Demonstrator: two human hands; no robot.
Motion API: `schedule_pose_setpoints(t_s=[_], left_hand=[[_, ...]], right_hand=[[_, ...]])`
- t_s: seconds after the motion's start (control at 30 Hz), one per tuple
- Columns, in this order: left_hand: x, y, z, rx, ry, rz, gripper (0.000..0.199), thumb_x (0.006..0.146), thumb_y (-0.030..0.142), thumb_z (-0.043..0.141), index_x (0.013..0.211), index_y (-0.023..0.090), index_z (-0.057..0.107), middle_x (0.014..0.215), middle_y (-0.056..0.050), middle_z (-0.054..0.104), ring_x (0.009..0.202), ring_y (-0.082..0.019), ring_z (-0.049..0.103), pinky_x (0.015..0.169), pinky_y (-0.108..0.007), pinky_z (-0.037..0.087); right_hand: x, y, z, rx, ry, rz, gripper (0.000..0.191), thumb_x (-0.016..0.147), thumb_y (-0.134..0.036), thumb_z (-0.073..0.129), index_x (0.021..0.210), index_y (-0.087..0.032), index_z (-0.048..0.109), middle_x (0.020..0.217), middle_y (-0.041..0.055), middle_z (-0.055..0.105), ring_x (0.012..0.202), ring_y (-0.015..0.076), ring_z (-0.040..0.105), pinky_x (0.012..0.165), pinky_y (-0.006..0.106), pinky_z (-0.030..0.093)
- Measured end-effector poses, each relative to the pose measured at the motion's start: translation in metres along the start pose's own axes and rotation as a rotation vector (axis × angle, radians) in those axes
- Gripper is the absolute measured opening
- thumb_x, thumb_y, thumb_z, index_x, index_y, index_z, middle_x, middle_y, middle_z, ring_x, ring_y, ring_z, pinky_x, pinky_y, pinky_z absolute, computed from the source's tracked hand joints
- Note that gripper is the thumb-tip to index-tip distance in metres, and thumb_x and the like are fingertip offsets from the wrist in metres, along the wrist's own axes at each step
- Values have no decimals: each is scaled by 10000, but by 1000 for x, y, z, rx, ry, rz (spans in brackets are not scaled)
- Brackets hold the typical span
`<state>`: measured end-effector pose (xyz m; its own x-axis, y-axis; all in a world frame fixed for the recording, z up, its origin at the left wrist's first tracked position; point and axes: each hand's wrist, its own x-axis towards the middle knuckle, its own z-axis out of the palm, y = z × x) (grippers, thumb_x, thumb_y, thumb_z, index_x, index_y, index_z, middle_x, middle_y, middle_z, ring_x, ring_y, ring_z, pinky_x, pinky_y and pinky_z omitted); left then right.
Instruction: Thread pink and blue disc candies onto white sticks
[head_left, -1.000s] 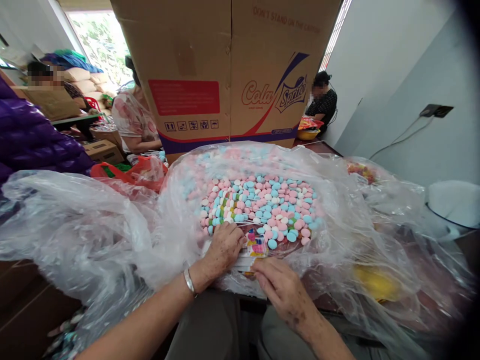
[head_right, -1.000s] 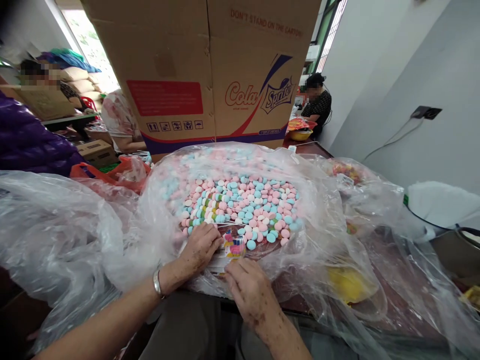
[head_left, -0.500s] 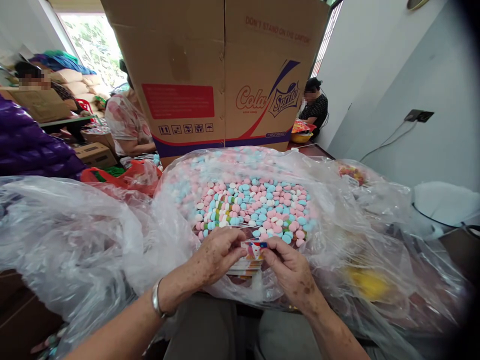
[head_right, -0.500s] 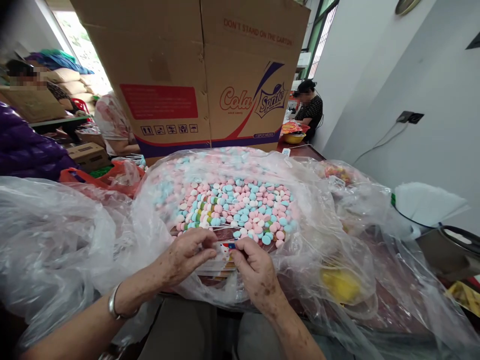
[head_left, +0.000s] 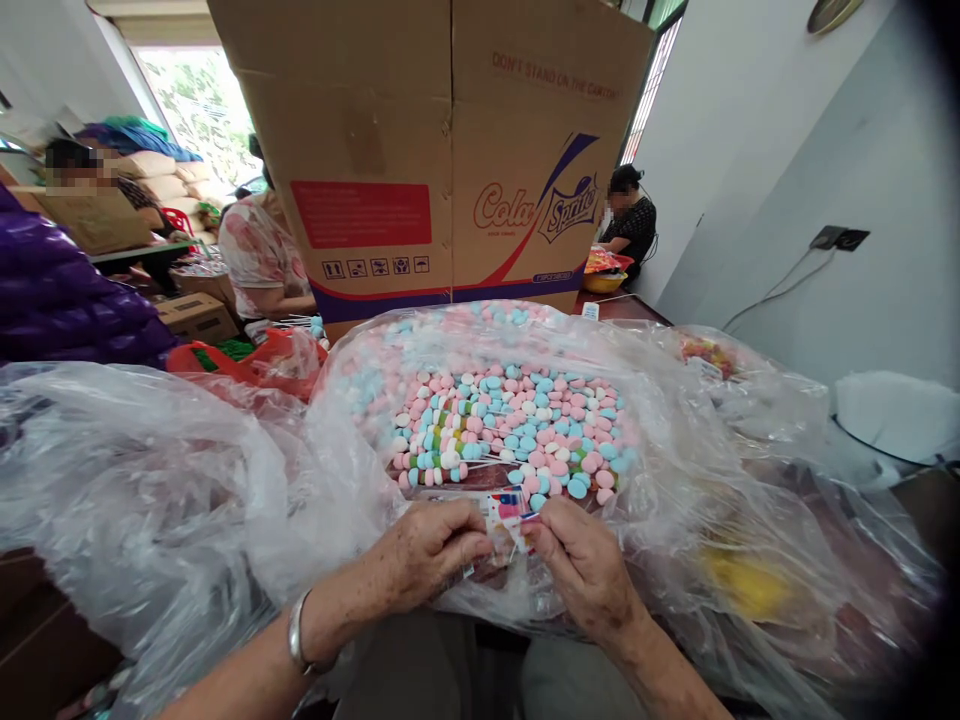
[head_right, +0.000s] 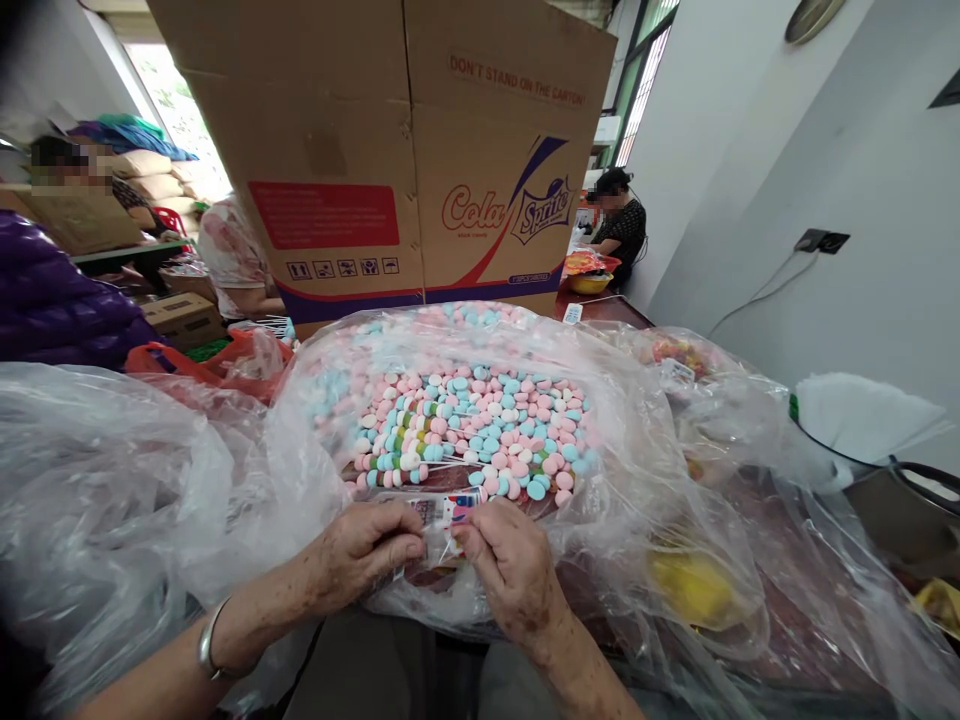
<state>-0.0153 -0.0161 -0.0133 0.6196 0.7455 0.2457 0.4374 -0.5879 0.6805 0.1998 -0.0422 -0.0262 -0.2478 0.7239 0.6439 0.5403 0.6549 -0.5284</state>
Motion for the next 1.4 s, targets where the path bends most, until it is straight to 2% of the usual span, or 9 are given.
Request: schedule_pose_setpoints(t_s=[0.17,0.23,0.4,0.53,0.7,0.87,1.03,1.2,1.4], left_hand=[[-24,-11,2,34,87,112,262,1000,275,406,822,186,576,702,12,593,632,-116,528,594,-211,380],[-34,-14,2,67,132,117,252,1004,278,397,842,190,569,714,8,589,636,-118,524,596,-211,383],[-50,-16,-3,-1,159,4,259,988,307,445,789,197,570,657,23,572,587,-107,506,561,-195,377],[-56,-19,-5,-57,174,-8,275,991,303,421,796,191,579,673,10,585,611,-113,526,586,-196,399],[-58,-20,-7,-92,204,-55,276,984,284,414,778,189,572,661,13,572,598,-109,512,575,-193,398],[-56,-20,-15,-164,275,-162,277,962,304,442,767,181,596,647,13,571,566,-104,495,533,-196,394],[-58,-25,-23,-203,267,-220,302,963,330,428,776,177,610,622,16,554,529,-98,464,489,-199,376],[-59,-27,-30,-178,247,-207,289,952,346,444,826,172,638,700,-13,621,605,-113,514,557,-210,417],[-55,-23,-34,-215,131,-220,306,957,365,416,842,169,621,731,-22,632,618,-117,520,573,-217,417]], right_hand=[[18,4,-4,93,-163,125,368,1012,-322,337,742,-198,554,658,2,567,606,131,534,555,240,407],[33,13,3,-29,-181,167,297,1005,-284,353,860,-197,597,785,25,642,712,153,583,635,259,450],[62,44,42,-635,-405,-21,136,866,-80,540,873,-172,640,878,96,687,860,240,589,732,337,459],[66,57,64,-698,-414,-55,174,772,-7,611,858,-153,651,893,137,679,880,284,589,751,379,452],[68,58,64,-672,-406,-89,180,801,-8,575,774,-167,654,807,107,681,849,269,604,761,375,452],[64,57,39,-556,-328,-66,265,929,-93,439,943,-174,691,944,85,728,906,221,650,824,356,495],[47,48,-24,-146,-92,97,266,970,-299,444,1056,-220,684,978,60,717,876,194,666,757,327,539],[31,39,-76,-103,-139,10,220,951,-314,499,1040,-264,694,905,39,700,829,181,649,715,301,513],[25,39,-90,-154,-244,-87,206,944,-260,507,1060,-261,677,821,54,652,795,196,589,706,327,501]])
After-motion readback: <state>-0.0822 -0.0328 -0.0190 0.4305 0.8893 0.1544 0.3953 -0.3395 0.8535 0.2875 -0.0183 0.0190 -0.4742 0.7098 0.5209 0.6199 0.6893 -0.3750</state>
